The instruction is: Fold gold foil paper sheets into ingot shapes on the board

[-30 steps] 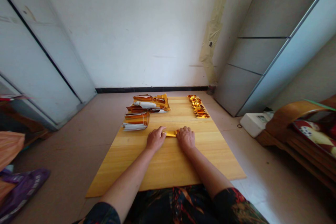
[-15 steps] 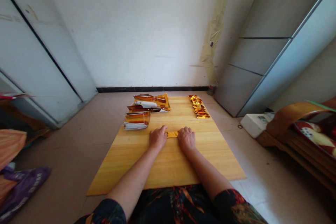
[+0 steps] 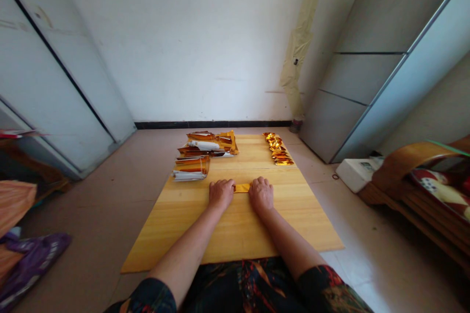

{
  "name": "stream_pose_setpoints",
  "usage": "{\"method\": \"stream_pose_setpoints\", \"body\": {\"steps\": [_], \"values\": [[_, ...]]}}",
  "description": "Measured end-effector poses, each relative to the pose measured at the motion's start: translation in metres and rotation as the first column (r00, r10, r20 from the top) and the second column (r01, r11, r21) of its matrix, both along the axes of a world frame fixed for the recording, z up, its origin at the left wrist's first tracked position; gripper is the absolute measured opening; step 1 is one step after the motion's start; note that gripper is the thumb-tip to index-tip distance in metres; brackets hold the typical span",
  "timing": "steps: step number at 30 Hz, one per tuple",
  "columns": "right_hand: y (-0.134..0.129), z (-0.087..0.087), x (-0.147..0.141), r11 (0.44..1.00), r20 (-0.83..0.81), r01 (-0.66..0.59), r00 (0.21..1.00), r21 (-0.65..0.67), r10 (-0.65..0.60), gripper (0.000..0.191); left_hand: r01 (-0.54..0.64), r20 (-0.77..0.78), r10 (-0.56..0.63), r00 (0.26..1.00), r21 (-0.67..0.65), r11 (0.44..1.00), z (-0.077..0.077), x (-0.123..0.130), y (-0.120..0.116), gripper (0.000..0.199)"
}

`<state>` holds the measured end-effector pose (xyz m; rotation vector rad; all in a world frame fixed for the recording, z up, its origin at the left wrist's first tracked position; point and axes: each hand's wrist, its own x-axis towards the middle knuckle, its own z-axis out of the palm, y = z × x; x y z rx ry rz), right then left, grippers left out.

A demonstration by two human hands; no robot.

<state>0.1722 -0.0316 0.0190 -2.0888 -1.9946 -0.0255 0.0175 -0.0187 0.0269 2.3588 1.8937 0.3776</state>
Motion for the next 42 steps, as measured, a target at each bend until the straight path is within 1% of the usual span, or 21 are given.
{"method": "stream_pose_setpoints", "body": {"steps": [6,8,11,13,17,20,22,24,25,27,29,33,37,39,42], "values": [[-0.002,0.002,0.002,1.000,-0.064,0.028,0.998,0.010,-0.027,0.017,0.036,0.000,-0.036,0.999,0.052,0.998,-0.005,-0.002,-0.002,0.022],[-0.002,0.003,0.004,1.000,-0.078,-0.004,0.997,0.014,0.005,0.019,0.046,-0.006,-0.045,0.999,0.088,0.995,-0.007,-0.002,-0.004,0.022],[-0.001,0.001,0.007,0.998,-0.058,-0.055,0.997,0.000,0.055,0.018,0.067,-0.036,-0.063,0.997,0.155,0.986,-0.005,-0.001,-0.006,0.022],[0.000,0.000,0.008,0.998,-0.035,-0.069,0.997,-0.005,0.069,0.022,0.109,-0.066,-0.099,0.993,0.187,0.976,-0.003,0.000,-0.006,0.023],[0.001,-0.002,0.010,0.994,-0.003,-0.108,0.994,0.010,0.108,0.024,0.246,-0.121,-0.225,0.967,0.209,0.946,0.000,0.001,-0.004,0.022],[0.001,-0.001,0.012,0.992,0.005,-0.126,0.992,0.018,0.126,0.024,0.318,-0.134,-0.295,0.946,0.205,0.926,-0.003,-0.001,0.000,0.018],[0.002,0.000,0.013,0.988,0.004,-0.147,0.989,0.040,0.147,0.020,0.358,-0.128,-0.339,0.932,0.189,0.914,-0.006,-0.002,0.003,0.017],[0.004,0.002,0.012,0.975,0.013,-0.216,0.976,0.060,0.215,0.015,0.387,-0.116,-0.371,0.921,0.172,0.906,-0.009,-0.003,0.005,0.016],[0.006,0.004,0.012,0.960,0.024,-0.276,0.961,0.053,0.275,0.014,0.395,-0.111,-0.381,0.918,0.167,0.903,-0.011,-0.003,0.006,0.016],[0.011,0.006,0.010,0.917,0.045,-0.398,0.916,-0.006,0.398,0.014,0.396,-0.100,-0.384,0.918,0.169,0.902,-0.012,-0.004,0.007,0.016],[0.016,0.008,0.007,0.893,0.041,-0.444,0.893,-0.069,0.447,0.016,0.396,-0.079,-0.388,0.918,0.182,0.900,-0.014,-0.006,0.007,0.015],[0.023,0.009,0.006,0.920,-0.060,-0.379,0.925,-0.097,0.375,0.020,0.422,-0.013,-0.429,0.903,0.212,0.882,-0.019,-0.012,0.006,0.018],[0.022,0.010,0.011,0.929,-0.207,-0.358,0.920,-0.097,0.333,0.023,0.432,-0.009,-0.443,0.896,0.240,0.869,-0.023,-0.019,0.002,0.024],[0.021,0.009,0.011,0.934,-0.254,-0.346,0.915,-0.089,0.314,0.022,0.424,-0.017,-0.433,0.901,0.233,0.875,-0.021,-0.020,-0.001,0.024],[0.018,0.006,0.008,0.956,-0.265,-0.287,0.928,-0.058,0.262,0.020,0.425,-0.030,-0.428,0.903,0.196,0.884,-0.015,-0.022,-0.004,0.024]]}}
